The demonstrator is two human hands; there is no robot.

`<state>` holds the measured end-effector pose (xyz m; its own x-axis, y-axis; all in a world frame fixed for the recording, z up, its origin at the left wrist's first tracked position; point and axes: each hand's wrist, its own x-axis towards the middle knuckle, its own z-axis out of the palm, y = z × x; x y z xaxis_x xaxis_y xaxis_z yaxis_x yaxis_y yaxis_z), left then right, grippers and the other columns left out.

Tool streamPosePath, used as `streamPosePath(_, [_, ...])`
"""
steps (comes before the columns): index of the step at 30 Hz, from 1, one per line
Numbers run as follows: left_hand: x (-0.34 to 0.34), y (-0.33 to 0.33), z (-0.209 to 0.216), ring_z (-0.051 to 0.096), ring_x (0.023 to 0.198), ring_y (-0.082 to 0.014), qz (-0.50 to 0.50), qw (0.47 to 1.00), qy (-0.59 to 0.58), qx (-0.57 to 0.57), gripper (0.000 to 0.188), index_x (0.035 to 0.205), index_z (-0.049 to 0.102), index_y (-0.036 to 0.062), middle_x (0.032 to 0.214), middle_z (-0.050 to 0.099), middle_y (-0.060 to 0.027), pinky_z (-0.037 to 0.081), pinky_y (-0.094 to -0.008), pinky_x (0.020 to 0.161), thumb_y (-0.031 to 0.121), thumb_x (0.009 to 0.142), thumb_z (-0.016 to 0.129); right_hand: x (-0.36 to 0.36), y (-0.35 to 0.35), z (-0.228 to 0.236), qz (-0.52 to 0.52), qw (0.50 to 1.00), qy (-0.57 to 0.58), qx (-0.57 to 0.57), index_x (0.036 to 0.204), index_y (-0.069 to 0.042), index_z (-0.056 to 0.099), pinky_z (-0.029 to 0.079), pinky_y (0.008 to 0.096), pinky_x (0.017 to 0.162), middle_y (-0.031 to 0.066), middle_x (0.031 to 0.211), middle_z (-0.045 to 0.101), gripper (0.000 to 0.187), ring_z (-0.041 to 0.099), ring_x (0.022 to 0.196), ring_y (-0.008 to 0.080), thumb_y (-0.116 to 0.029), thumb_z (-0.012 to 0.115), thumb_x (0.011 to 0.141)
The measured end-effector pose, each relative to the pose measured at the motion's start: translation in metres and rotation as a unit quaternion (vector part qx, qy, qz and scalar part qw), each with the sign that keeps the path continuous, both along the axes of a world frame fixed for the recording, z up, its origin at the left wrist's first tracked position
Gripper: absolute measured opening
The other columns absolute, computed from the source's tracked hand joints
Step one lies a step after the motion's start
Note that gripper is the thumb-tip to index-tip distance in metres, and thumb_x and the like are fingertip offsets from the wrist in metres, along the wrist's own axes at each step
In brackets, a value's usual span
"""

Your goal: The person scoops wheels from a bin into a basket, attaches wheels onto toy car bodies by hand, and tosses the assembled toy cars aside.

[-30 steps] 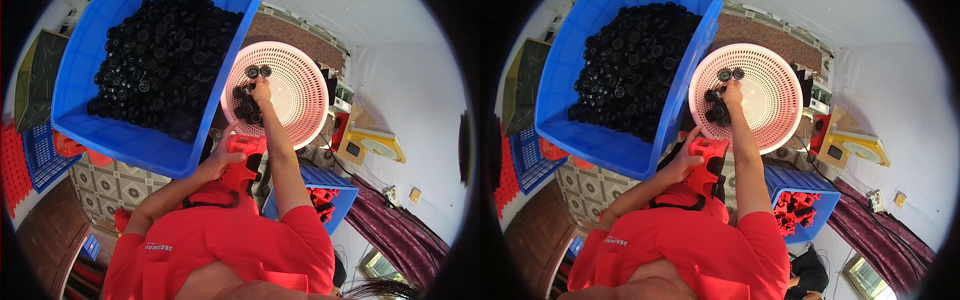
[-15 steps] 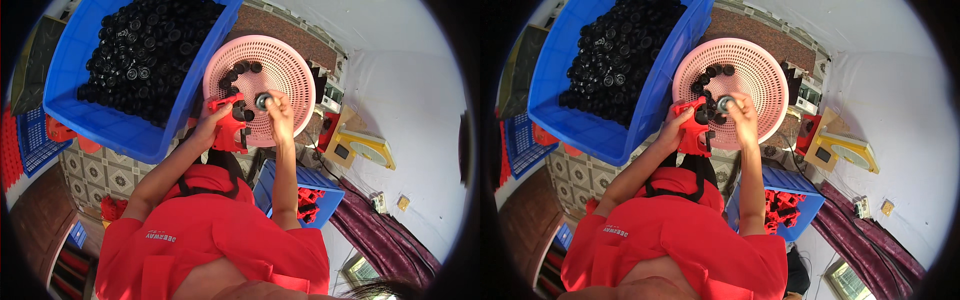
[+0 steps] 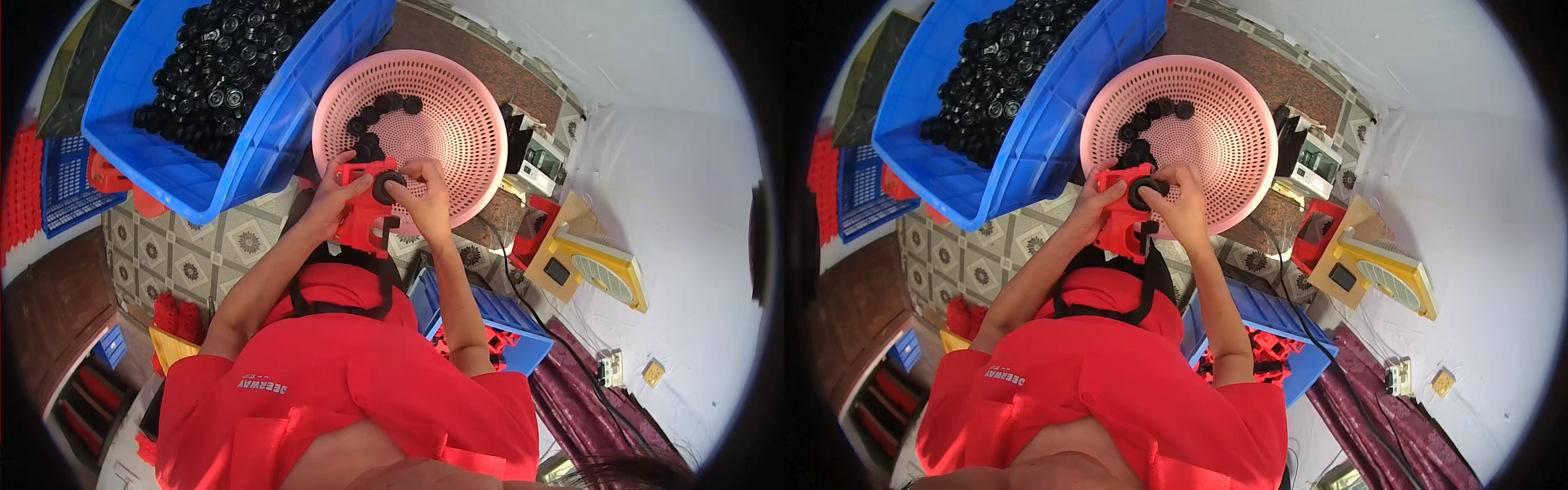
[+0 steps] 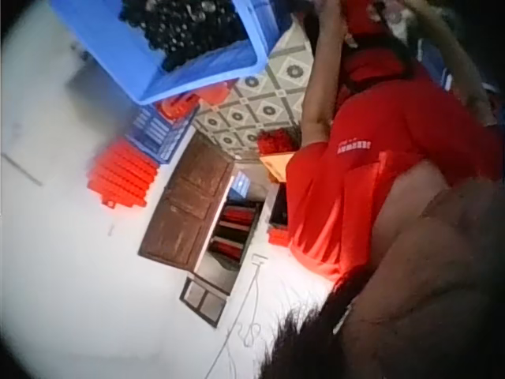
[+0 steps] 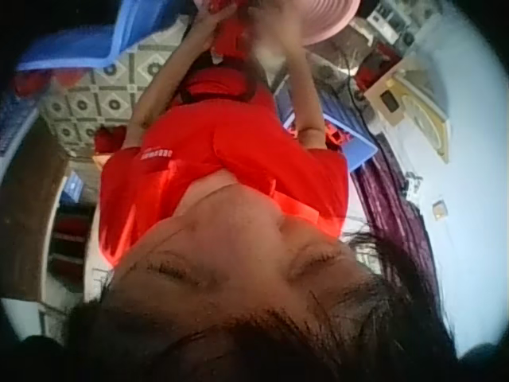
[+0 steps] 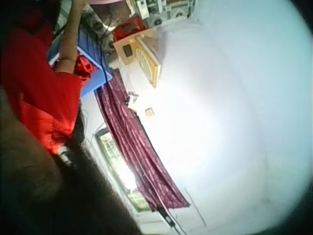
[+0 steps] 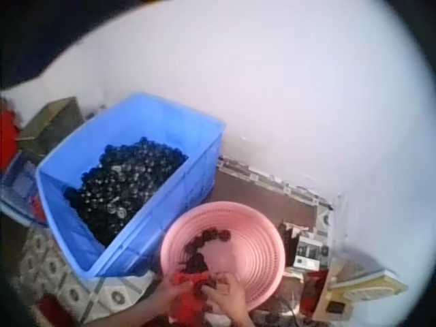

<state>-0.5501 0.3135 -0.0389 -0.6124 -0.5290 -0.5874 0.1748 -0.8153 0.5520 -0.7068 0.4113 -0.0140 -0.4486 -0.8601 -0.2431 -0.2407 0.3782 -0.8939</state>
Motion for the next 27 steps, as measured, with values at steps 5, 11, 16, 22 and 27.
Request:
streamPosePath(5, [0.001, 0.013, 0.013, 0.051, 0.118, -0.0232, -0.074, 0.995, -0.013, -0.070, 0.091, 0.144, 0.023, 0.0094, 0.129, 0.049, -0.0111, 0.045, -0.0372, 0.099, 0.005, 0.073, 0.080, 0.009, 0.001, -0.020, -0.032, 0.938, -0.336, -0.078, 0.143, -0.004, 0.035, 0.039, 0.0339, 0.101, 0.0138, 0.129, 0.050, 0.059, 0.049, 0.116, 0.0215, -0.018, 0.057, 0.090])
streamPosePath(11, [0.004, 0.016, 0.025, 0.055, 0.111, -0.0206, -0.053, 0.986, -0.053, -0.146, 0.091, 0.138, 0.027, 0.0085, 0.124, 0.050, -0.0117, 0.049, -0.0337, 0.093, -0.003, 0.065, 0.080, 0.028, -0.004, -0.019, -0.028, 0.926, -0.343, -0.155, 0.139, -0.002, 0.039, 0.041, 0.0313, 0.098, 0.0110, 0.122, 0.054, 0.054, 0.053, 0.111, 0.0204, -0.015, 0.059, 0.090])
streamPosePath(16, [0.012, -0.004, 0.009, 0.057, 0.108, -0.0215, -0.015, 0.989, -0.088, -0.120, 0.082, 0.135, 0.030, 0.0058, 0.121, 0.051, -0.0115, 0.050, -0.0346, 0.092, -0.001, 0.069, 0.078, 0.005, -0.036, -0.035, 0.093, 0.927, -0.358, -0.069, 0.134, 0.001, 0.043, 0.041, 0.0299, 0.097, 0.0092, 0.123, 0.055, 0.050, 0.053, 0.112, 0.0163, -0.022, 0.058, 0.093])
streamPosePath(22, [0.009, -0.033, -0.011, 0.058, 0.107, -0.0226, -0.011, 1.000, 0.000, 0.009, 0.077, 0.136, 0.029, 0.0063, 0.122, 0.051, -0.0108, 0.052, -0.0376, 0.091, 0.004, 0.074, 0.076, -0.089, -0.113, -0.164, -0.058, 0.970, 0.234, 0.038, 0.124, -0.006, 0.056, 0.050, 0.0397, 0.082, 0.0179, 0.119, 0.057, 0.038, 0.056, 0.113, 0.0313, -0.023, 0.059, 0.090])
streamPosePath(27, [0.000, -0.049, -0.016, 0.057, 0.110, -0.0227, 0.019, 0.999, -0.027, -0.012, 0.078, 0.137, 0.027, 0.0090, 0.124, 0.050, -0.0114, 0.051, -0.0388, 0.092, 0.005, 0.076, 0.075, -0.107, -0.112, -0.214, -0.069, 0.916, 0.393, 0.033, 0.115, -0.005, 0.057, 0.049, 0.0431, 0.082, 0.0168, 0.113, 0.056, 0.039, 0.057, 0.101, 0.0344, -0.017, 0.069, 0.080])
